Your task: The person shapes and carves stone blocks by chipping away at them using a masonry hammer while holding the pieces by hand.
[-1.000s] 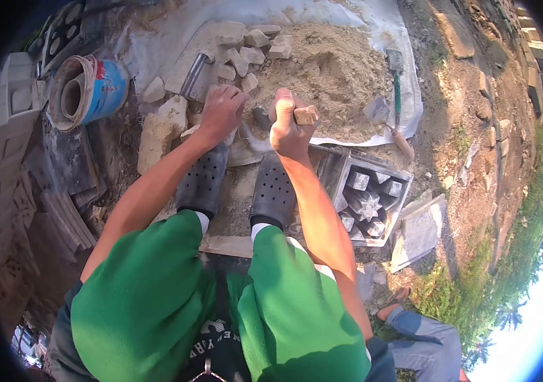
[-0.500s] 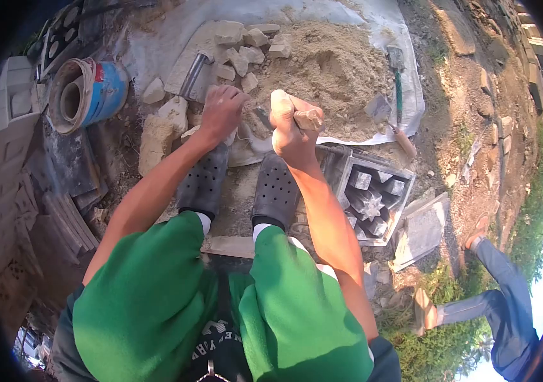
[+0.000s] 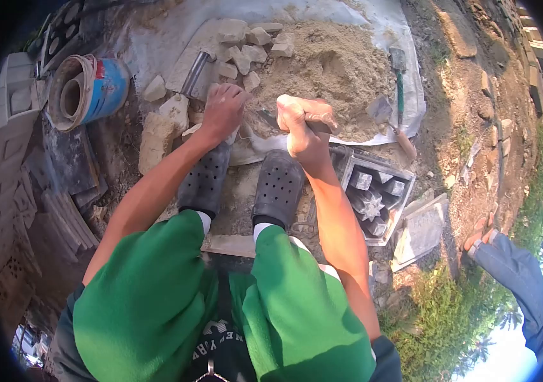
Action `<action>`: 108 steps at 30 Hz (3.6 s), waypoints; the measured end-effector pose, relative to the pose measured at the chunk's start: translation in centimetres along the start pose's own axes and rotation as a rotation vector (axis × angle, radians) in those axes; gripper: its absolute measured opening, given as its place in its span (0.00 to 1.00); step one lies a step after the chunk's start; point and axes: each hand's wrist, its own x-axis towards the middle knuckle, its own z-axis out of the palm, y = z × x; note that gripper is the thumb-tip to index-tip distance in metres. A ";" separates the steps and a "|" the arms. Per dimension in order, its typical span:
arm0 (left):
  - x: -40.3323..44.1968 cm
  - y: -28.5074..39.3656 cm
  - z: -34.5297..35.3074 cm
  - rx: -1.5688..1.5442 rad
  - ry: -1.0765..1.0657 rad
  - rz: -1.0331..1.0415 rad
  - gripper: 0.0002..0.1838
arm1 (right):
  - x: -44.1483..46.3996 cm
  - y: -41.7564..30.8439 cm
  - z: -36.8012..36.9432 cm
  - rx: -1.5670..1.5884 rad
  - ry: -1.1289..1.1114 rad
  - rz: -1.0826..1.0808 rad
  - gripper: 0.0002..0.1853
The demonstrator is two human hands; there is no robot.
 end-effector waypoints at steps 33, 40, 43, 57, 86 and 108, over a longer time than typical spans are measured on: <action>-3.8 8.8 0.7 0.539 -0.774 -0.031 0.43 | -0.1 2.1 -7.4 0.133 0.404 -0.010 0.24; -5.3 7.6 3.4 0.352 -0.573 -0.043 0.36 | -3.1 -0.6 -9.9 0.184 0.477 -0.185 0.23; -5.1 7.4 4.3 0.211 -0.484 -0.102 0.35 | -3.7 -1.5 -10.0 0.134 0.508 -0.205 0.21; 2.6 7.5 1.0 0.176 -0.839 0.265 0.30 | -5.1 -0.7 -12.4 0.133 0.613 -0.179 0.24; 9.4 5.1 4.8 -0.161 -0.346 0.140 0.08 | -4.9 -0.7 -10.5 0.106 0.527 -0.221 0.12; 1.0 3.3 1.1 -0.176 -0.390 -0.111 0.09 | -1.0 -1.8 -2.8 0.034 0.315 -0.154 0.22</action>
